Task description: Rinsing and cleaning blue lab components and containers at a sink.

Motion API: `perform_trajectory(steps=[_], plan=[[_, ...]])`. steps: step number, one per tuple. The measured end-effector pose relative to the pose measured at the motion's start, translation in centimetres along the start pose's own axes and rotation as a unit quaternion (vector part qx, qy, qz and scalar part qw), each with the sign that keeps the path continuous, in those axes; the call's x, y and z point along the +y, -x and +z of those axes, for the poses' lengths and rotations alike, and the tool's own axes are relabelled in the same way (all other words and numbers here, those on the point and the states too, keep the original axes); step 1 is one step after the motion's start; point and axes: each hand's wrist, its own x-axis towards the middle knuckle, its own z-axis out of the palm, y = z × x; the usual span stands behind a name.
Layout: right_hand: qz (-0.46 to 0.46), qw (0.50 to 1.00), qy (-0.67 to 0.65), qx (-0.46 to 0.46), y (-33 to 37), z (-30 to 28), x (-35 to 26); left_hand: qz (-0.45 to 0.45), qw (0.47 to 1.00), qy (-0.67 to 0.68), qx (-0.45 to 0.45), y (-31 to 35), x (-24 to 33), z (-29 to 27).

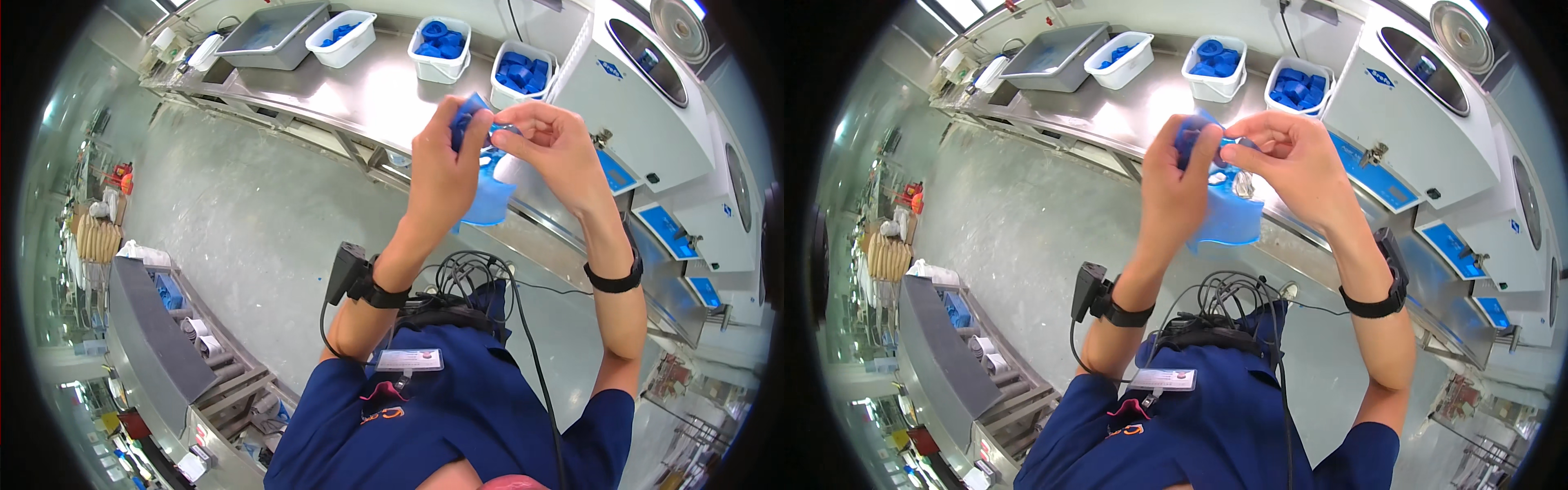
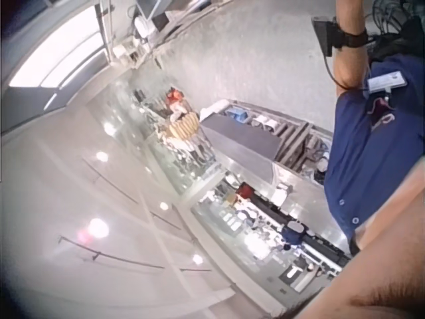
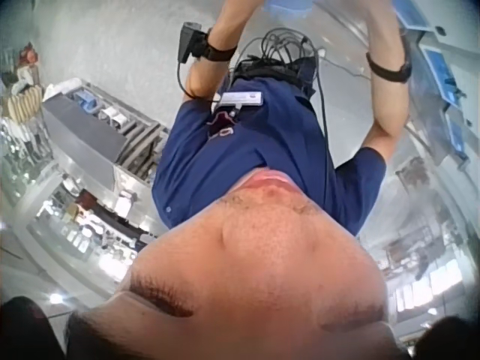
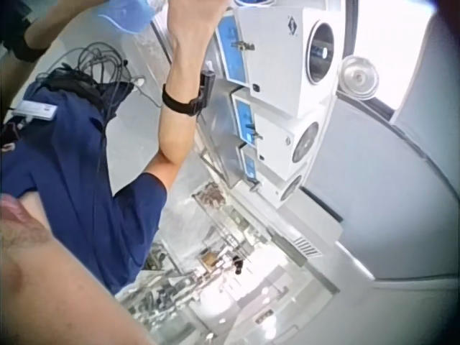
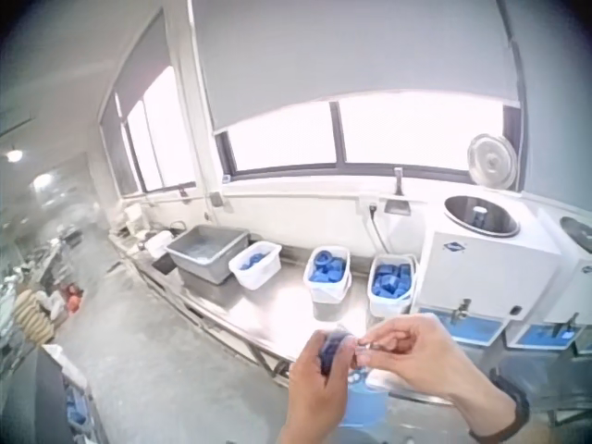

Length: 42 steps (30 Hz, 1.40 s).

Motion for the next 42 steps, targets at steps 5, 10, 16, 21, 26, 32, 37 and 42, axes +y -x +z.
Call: perform_trajectory(steps=[5, 10, 16, 21, 26, 32, 37, 42], plan=[[0.002, 0.995, 0.098, 0.000, 0.2, -0.2, -0.1, -0.004, 0.999, -0.054, 0.008, -0.7, 0.7, 0.1], [-0.095, 0.978, 0.179, 0.048, 0.1, 0.2, 0.0, -0.015, 0.996, -0.080, 0.021, -2.1, -1.1, 0.0], [-0.072, 0.994, 0.039, 0.071, -1.0, -2.8, 1.1, -0.131, 0.985, 0.109, -0.006, -4.5, -2.5, 0.9], [-0.058, 0.994, 0.015, 0.088, -2.2, -6.3, 1.5, -0.147, 0.979, 0.131, -0.048, -6.7, -1.8, 3.7], [-0.069, 0.992, -0.008, 0.106, -4.5, -11.9, 1.9, -0.094, 0.977, 0.062, -0.182, -8.2, -1.5, 7.7], [-0.052, 0.991, -0.095, 0.076, -6.2, -18.2, 2.0, -0.078, 0.976, 0.081, -0.188, -11.3, -1.6, 12.5], [-0.038, 0.998, 0.006, 0.044, -6.6, -21.5, 1.5, -0.027, 0.986, 0.010, -0.166, -13.0, -0.9, 16.3], [-0.034, 0.998, 0.034, 0.044, -7.6, -22.4, 1.8, -0.074, 0.986, 0.036, -0.148, -13.6, -0.6, 18.1]])
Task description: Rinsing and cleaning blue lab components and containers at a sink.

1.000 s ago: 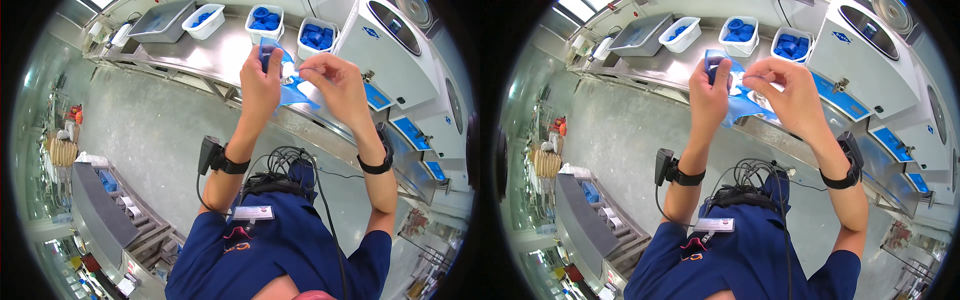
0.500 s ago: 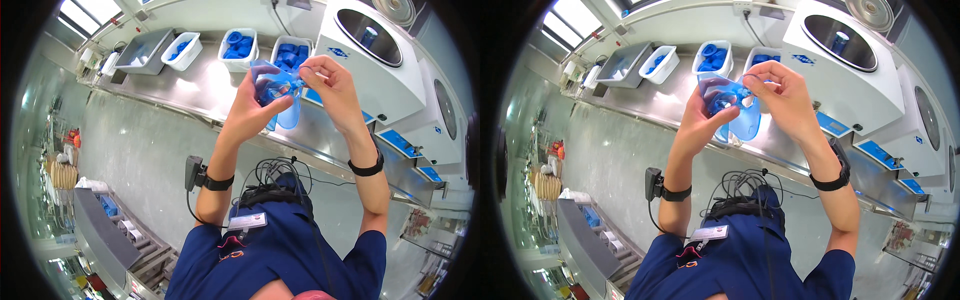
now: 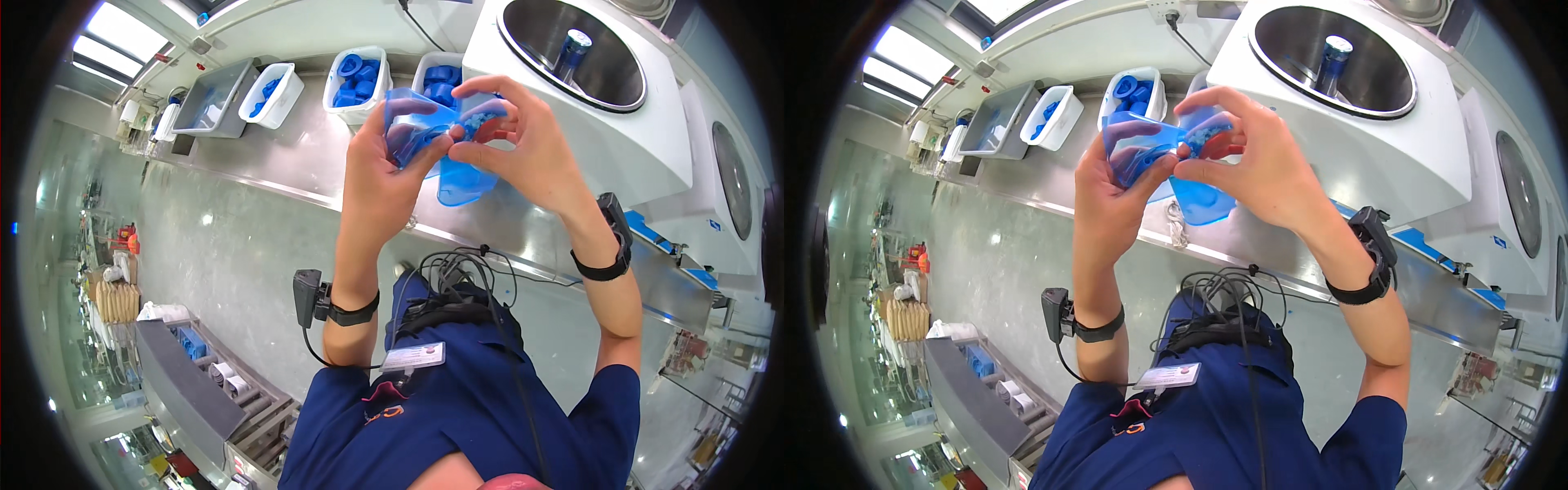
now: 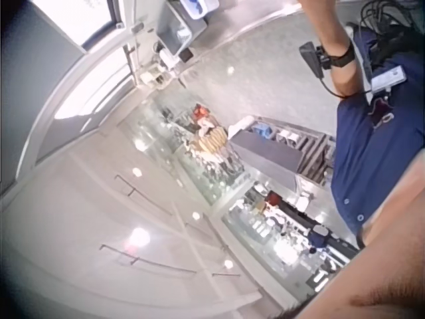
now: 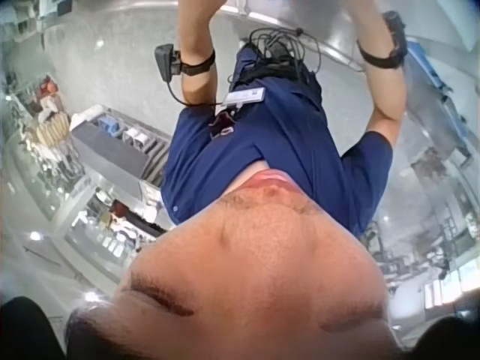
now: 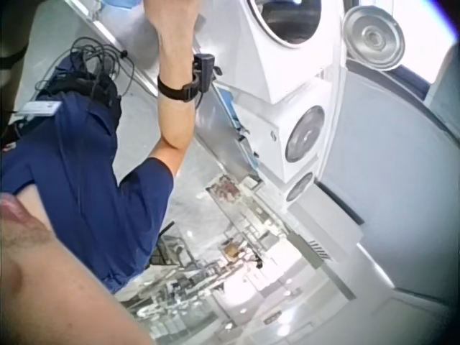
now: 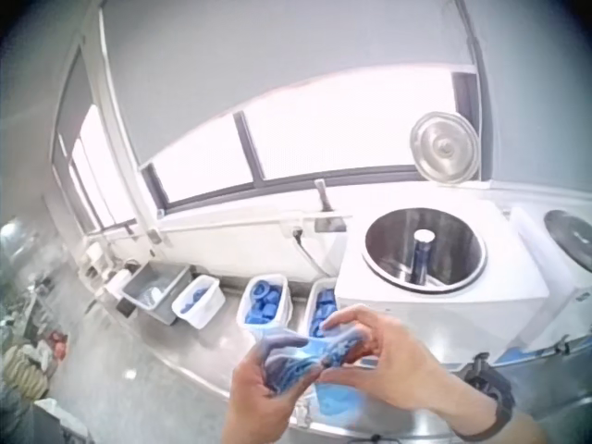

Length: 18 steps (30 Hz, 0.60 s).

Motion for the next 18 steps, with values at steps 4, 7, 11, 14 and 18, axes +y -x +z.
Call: perform_trajectory(steps=[4, 7, 11, 14, 18], plan=[[-0.035, 0.999, 0.018, 0.027, -0.5, 0.1, 0.4, -0.027, 0.999, 0.016, 0.028, -0.6, 0.0, 0.6], [-0.059, 0.996, 0.056, 0.037, -0.6, 0.5, 0.5, -0.020, 0.999, 0.036, 0.035, -1.0, -1.0, 0.2], [-0.100, 0.992, 0.063, 0.038, -0.7, 1.4, 0.8, -0.022, 0.994, 0.093, 0.050, -1.5, -2.1, -1.2], [-0.095, 0.993, 0.039, 0.058, -1.1, 1.7, 0.4, -0.035, 0.990, 0.123, 0.058, -1.9, -1.9, -2.5], [-0.086, 0.995, 0.008, 0.051, -1.6, 2.5, 0.1, -0.044, 0.986, 0.147, 0.061, -1.2, -1.6, -3.2]])
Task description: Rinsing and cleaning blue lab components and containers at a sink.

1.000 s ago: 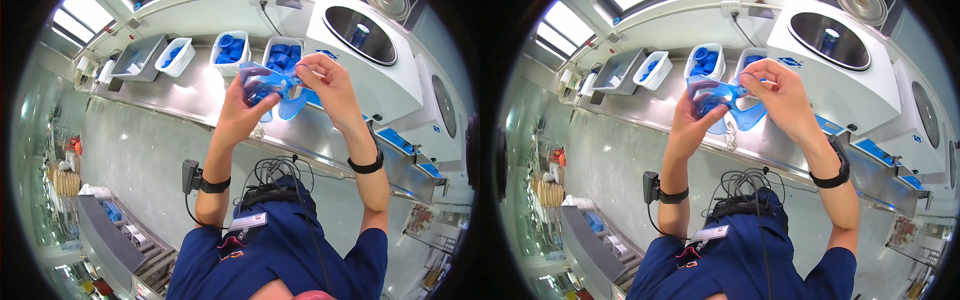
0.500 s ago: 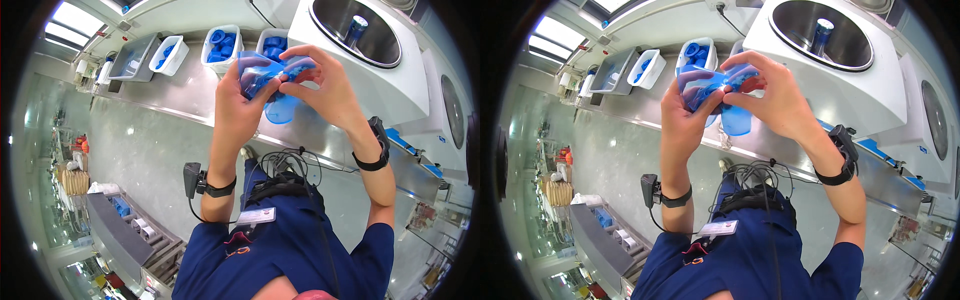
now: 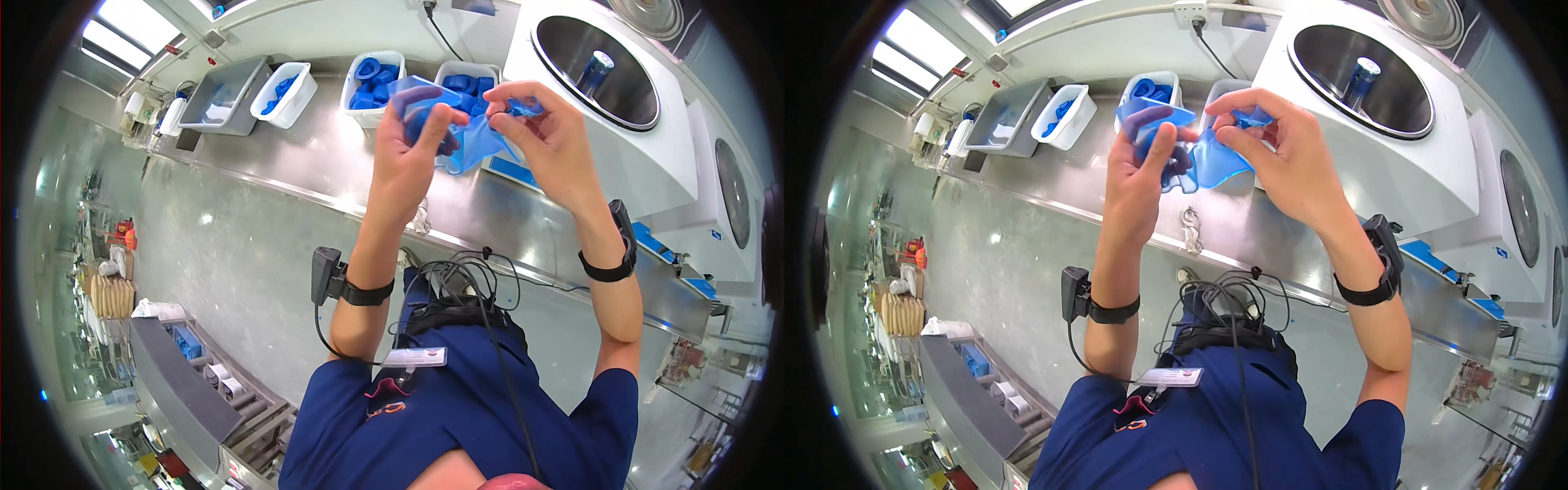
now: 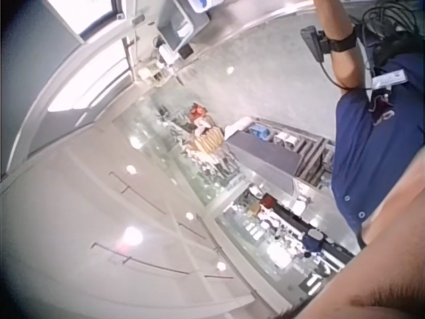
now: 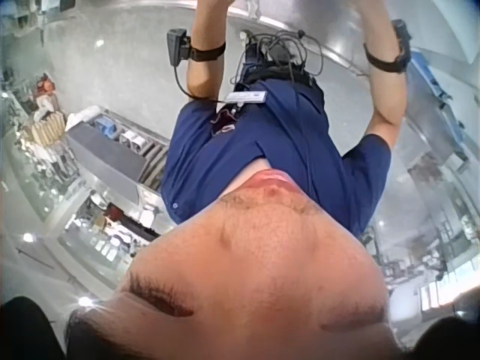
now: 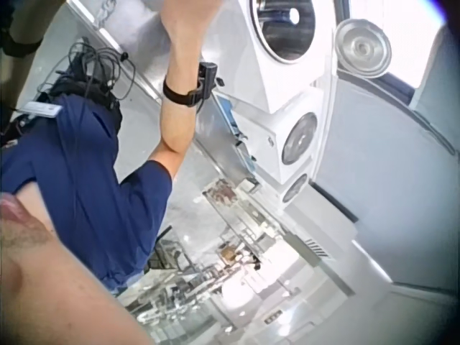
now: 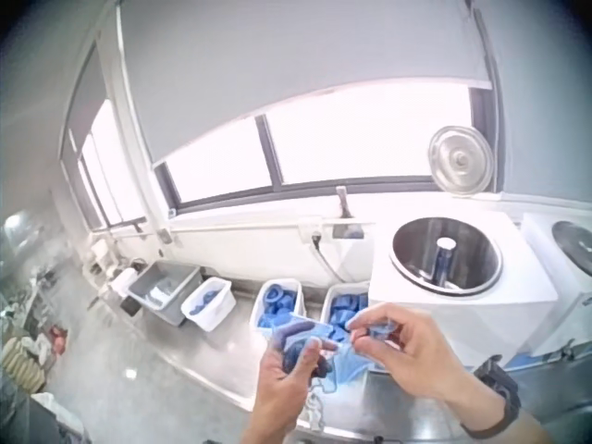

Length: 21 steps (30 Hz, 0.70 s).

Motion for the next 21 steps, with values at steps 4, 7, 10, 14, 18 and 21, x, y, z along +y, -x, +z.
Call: perform_trajectory(steps=[4, 7, 10, 14, 18, 21], plan=[[0.013, 0.999, -0.040, -0.015, -0.3, 1.7, 0.0, 0.037, 0.998, -0.017, -0.042, 0.7, -0.4, -0.8], [0.040, 0.998, -0.037, -0.029, -0.7, 2.2, -0.2, 0.019, 0.996, -0.067, -0.050, 0.9, -0.2, -1.8], [0.038, 0.998, -0.036, -0.039, -0.9, 2.2, 0.6, 0.064, 0.991, -0.104, -0.058, 1.2, -0.2, -2.4], [0.056, 0.996, -0.040, -0.061, -0.9, 2.8, 0.2, 0.103, 0.987, -0.116, -0.034, 1.5, 0.1, -2.4], [0.056, 0.995, -0.036, -0.075, -0.9, 3.2, -0.6, 0.110, 0.985, -0.135, -0.018, 1.8, 0.4, -2.2], [0.031, 0.998, -0.013, -0.047, -0.8, 3.6, -1.1, 0.086, 0.985, -0.147, -0.024, 2.1, 1.4, -1.9]])
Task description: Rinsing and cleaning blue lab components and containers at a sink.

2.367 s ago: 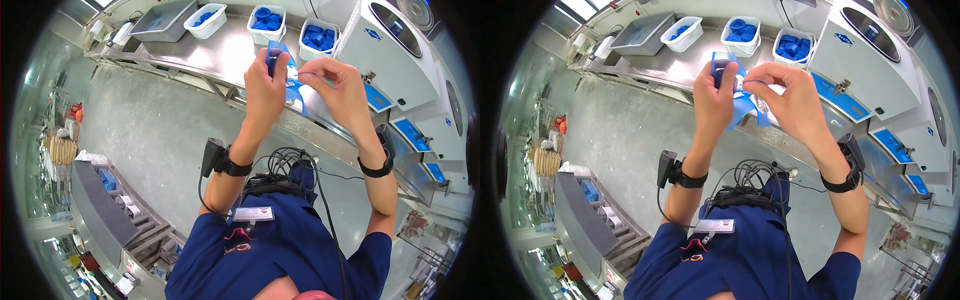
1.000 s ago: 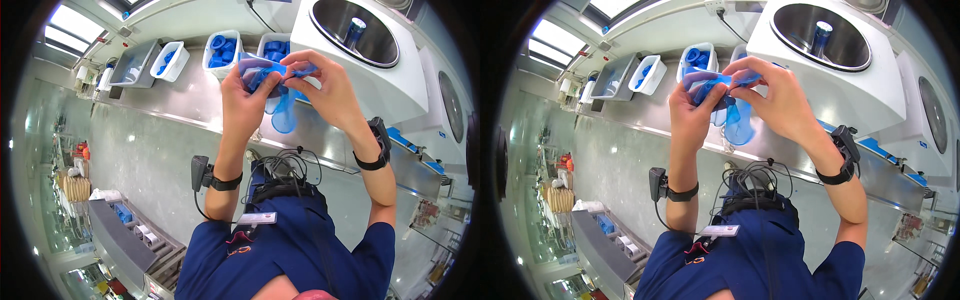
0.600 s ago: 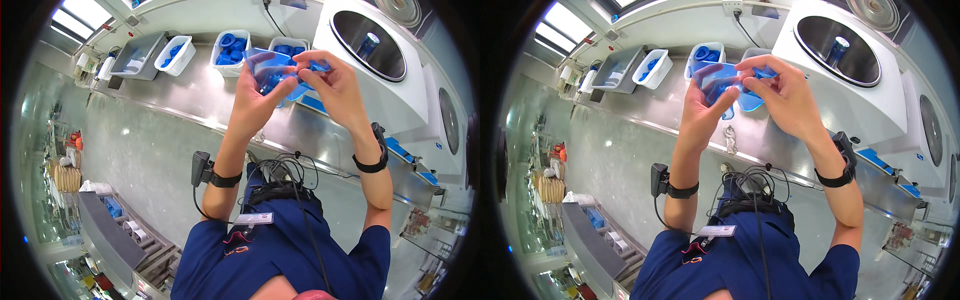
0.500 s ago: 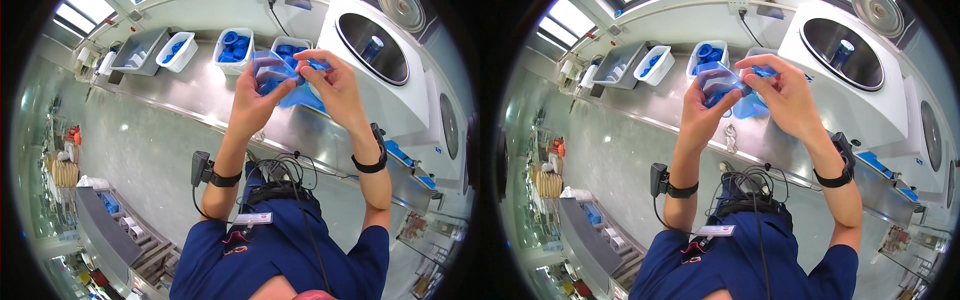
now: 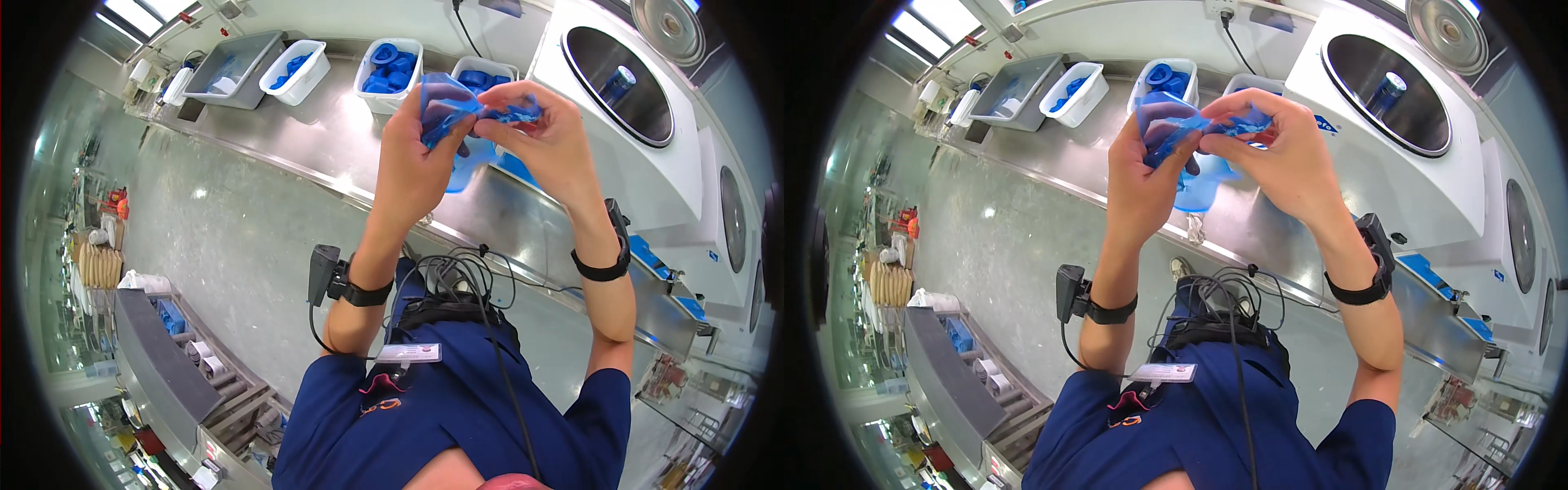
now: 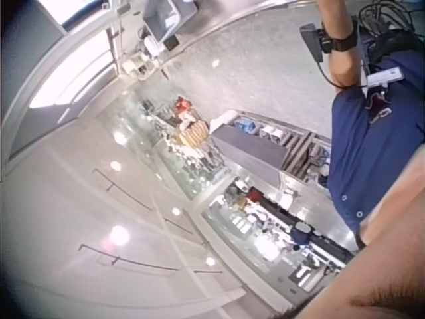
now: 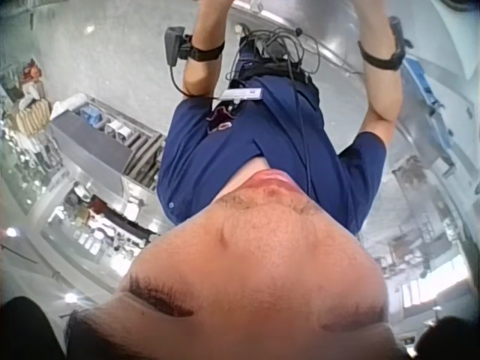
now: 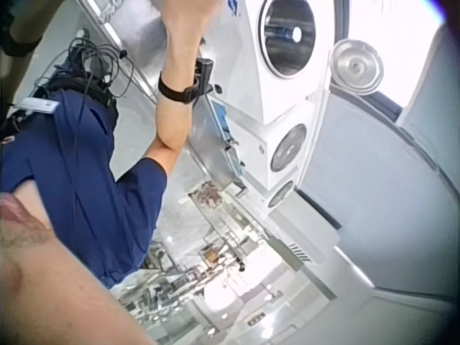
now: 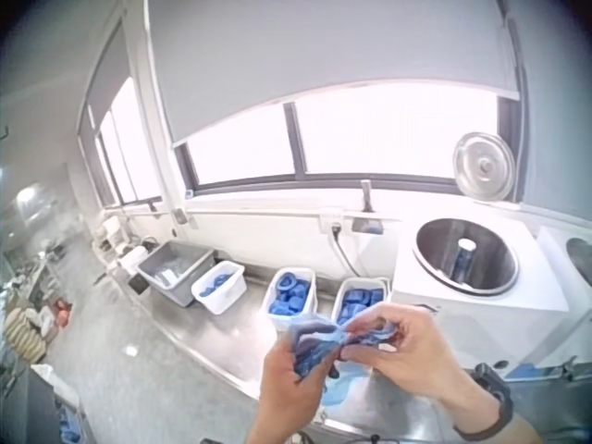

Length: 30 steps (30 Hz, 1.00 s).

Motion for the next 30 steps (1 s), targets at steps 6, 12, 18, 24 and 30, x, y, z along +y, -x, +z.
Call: perform_trajectory(steps=[6, 12, 18, 24, 30], plan=[[0.018, 1.000, -0.020, -0.002, 0.0, -0.4, -0.1, 0.016, 1.000, -0.026, -0.002, -0.1, 0.5, 0.3], [-0.080, 0.989, 0.118, 0.042, 0.0, 0.1, -0.3, 0.007, 0.996, 0.080, 0.040, -0.5, -0.9, 0.9], [-0.089, 0.994, 0.066, 0.006, 0.5, -0.6, -0.5, -0.060, 0.991, 0.110, 0.054, -1.0, -1.8, 0.2], [-0.033, 0.997, -0.035, 0.064, -0.1, -1.6, 1.2, -0.119, 0.980, 0.160, 0.014, -1.0, -1.0, 0.4], [0.013, 0.991, -0.108, 0.078, -0.4, -2.0, 1.6, -0.056, 0.996, 0.037, -0.052, -0.5, -0.9, 0.9]])
